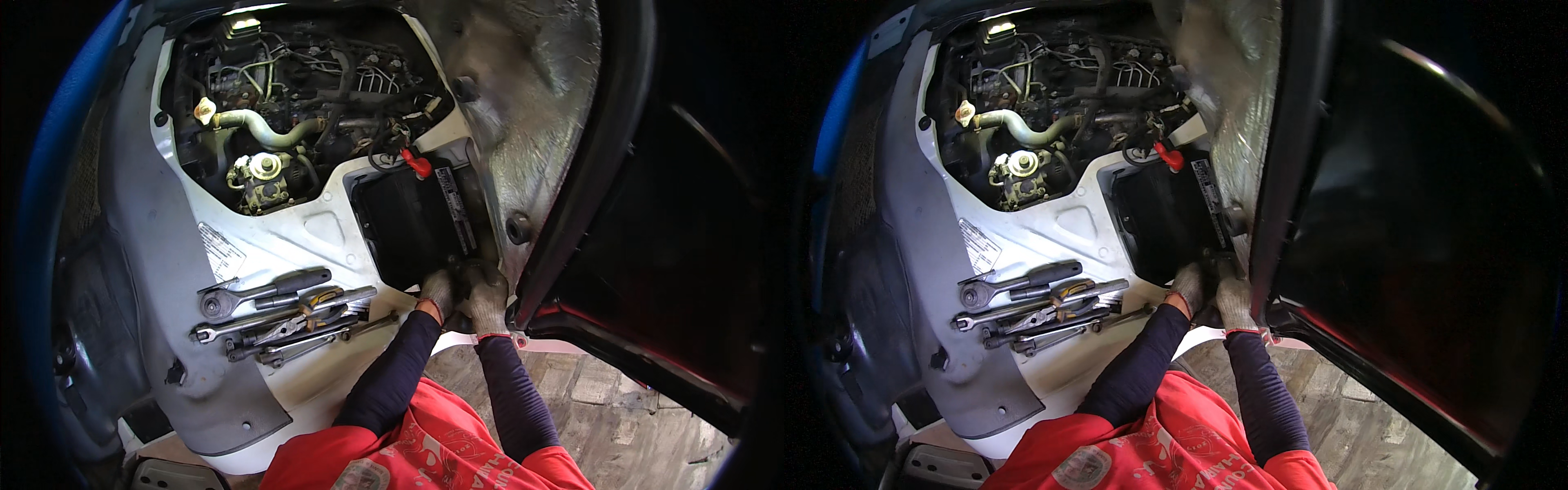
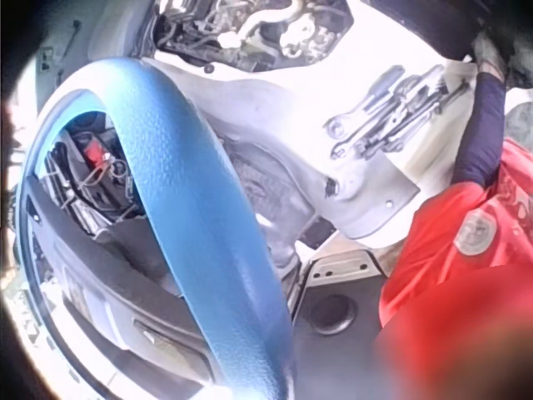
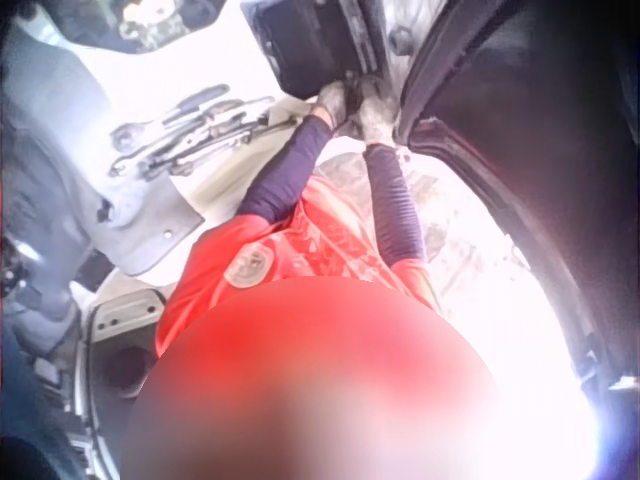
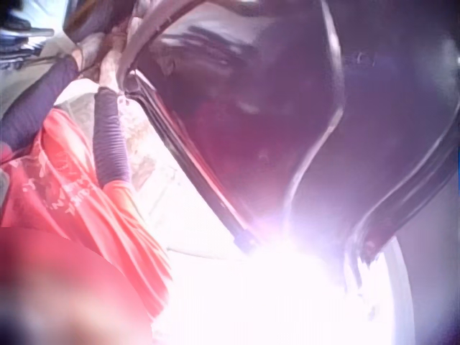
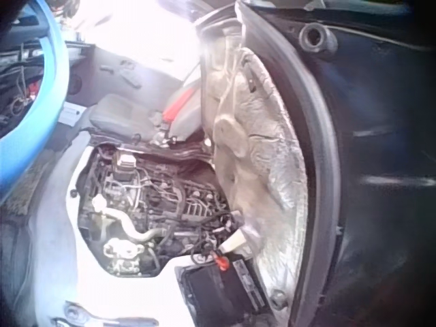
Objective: The person opens the hood of a white van and works on the engine using various tools. They remove and adjust components within the engine bay, handling hoses and mechanical parts.
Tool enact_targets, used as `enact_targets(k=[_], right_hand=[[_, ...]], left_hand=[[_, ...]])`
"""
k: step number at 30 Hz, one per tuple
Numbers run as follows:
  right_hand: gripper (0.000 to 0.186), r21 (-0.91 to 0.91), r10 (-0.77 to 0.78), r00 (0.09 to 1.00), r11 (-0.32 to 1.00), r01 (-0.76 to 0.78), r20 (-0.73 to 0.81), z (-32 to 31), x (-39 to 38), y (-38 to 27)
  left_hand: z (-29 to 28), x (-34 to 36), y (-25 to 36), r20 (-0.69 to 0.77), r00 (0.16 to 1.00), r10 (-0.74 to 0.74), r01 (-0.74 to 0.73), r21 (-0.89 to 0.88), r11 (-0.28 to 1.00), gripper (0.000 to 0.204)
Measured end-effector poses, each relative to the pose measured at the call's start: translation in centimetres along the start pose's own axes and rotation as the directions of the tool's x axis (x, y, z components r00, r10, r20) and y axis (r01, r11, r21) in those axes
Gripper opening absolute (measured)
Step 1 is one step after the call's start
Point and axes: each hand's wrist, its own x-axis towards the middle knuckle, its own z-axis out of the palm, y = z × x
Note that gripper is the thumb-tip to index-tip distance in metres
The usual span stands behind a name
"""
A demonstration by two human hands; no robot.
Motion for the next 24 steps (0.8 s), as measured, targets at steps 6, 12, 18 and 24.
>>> enact_targets(k=[6, 12, 18, 24], right_hand=[[0.032, 0.394, 0.263, 0.95, 0.866, -0.309, 0.168, 0.7, 2.0, -0.7], [0.03, -0.022, -0.047, 0.993, 0.998, 0.05, 0.11, 1.3, 2.3, -0.3], [0.019, -0.036, -0.032, 0.991, 0.999, 0.037, 0.13, 2.8, 2.4, 1.1], [0.017, -0.041, -0.179, 0.97, 0.981, 0.188, 0.164, 1.9, 3.2, 0.2]], left_hand=[[-0.1, -1.0, -1.0, 0.009, 0.986, 0.169, -0.169, 0.061, 0.984, 0.029], [6.3, 0.5, -3.5, -0.139, 0.988, 0.065, -0.124, -0.465, 0.877, 0.031], [12.2, 1.4, -5.8, 0.022, 0.985, -0.173, 0.055, -0.981, 0.186, 0.037], [10.6, 0.1, -4.8, 0.047, 0.992, -0.114, 0.115, -0.694, 0.71, 0.042]])
